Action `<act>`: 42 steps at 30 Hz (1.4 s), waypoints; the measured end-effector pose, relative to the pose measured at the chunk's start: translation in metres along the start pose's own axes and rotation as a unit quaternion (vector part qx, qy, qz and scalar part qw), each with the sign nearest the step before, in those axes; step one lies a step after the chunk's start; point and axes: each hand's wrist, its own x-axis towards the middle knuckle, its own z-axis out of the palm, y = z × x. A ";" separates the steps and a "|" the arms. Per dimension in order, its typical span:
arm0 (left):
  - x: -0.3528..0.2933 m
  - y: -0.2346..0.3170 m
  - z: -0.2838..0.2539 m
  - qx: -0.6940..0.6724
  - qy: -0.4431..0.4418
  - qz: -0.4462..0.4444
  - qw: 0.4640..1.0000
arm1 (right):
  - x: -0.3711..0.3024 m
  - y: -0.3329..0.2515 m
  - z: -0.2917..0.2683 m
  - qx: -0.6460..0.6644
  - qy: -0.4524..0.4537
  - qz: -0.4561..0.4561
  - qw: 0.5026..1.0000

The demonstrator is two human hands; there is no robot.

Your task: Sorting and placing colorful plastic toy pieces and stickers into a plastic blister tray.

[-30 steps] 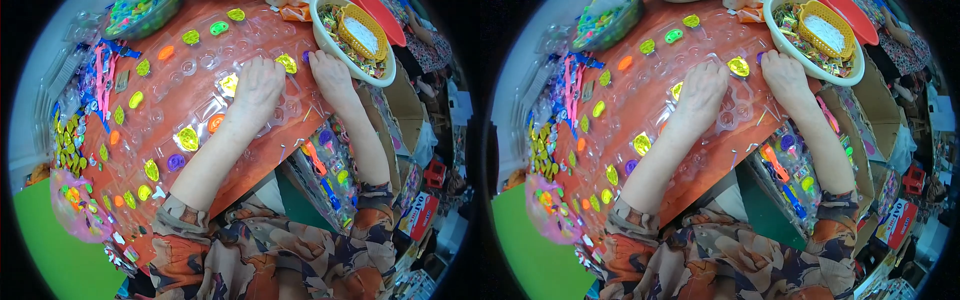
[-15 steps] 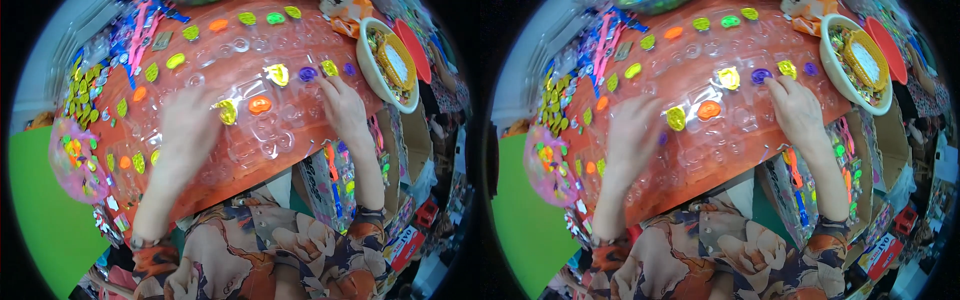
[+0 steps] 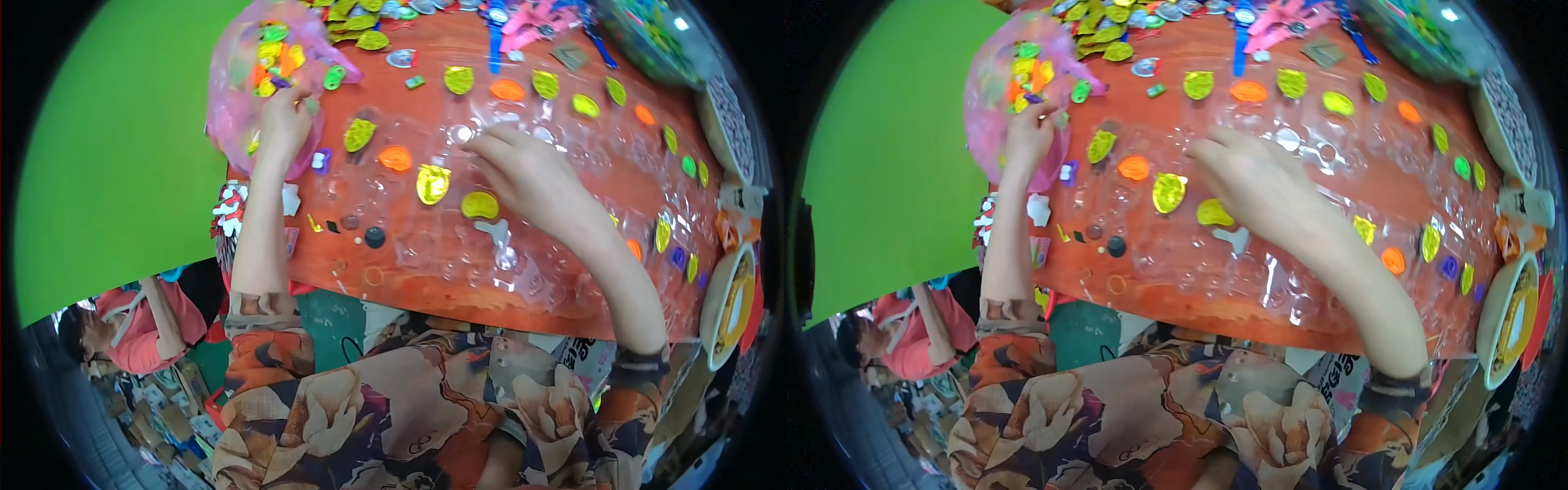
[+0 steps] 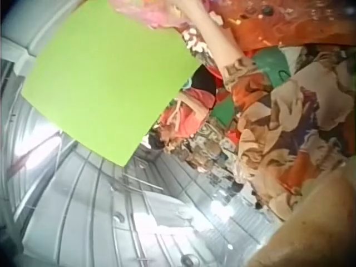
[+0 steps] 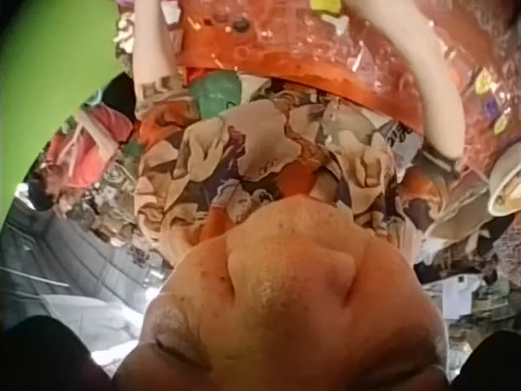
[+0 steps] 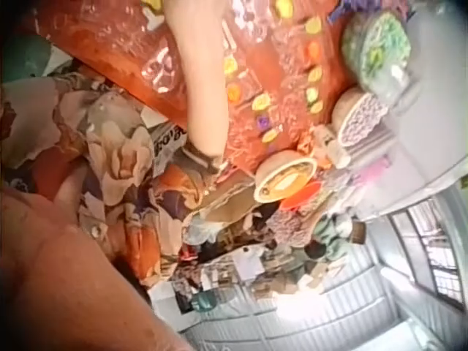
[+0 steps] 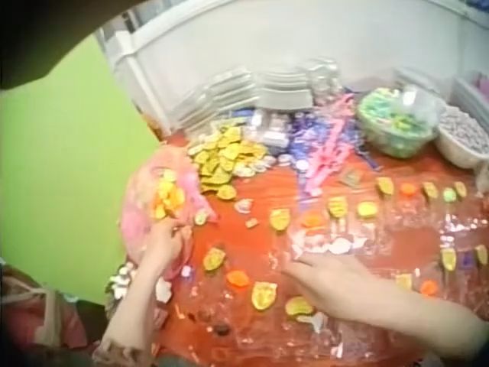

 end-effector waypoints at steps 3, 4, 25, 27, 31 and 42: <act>0.006 0.001 0.014 -0.008 -0.041 -0.033 0.999 | 0.087 0.002 0.055 0.004 -0.020 -0.042 0.999; 0.005 0.002 0.013 0.025 -0.064 -0.047 0.997 | 0.117 0.001 0.073 0.006 -0.012 -0.043 0.999; -0.061 0.061 -0.014 -0.076 -0.035 0.104 0.991 | 0.052 0.026 0.008 0.328 0.147 0.114 0.926; -0.071 0.063 -0.017 -0.055 -0.024 0.141 0.988 | -0.018 0.062 -0.044 0.228 0.146 0.186 0.944; -0.088 0.061 -0.011 -0.067 -0.031 0.109 0.991 | -0.181 0.132 -0.155 -0.011 0.238 0.435 0.868; -0.070 0.164 0.001 -0.048 -0.079 0.143 0.985 | -0.307 0.294 -0.221 -0.387 0.117 0.436 0.804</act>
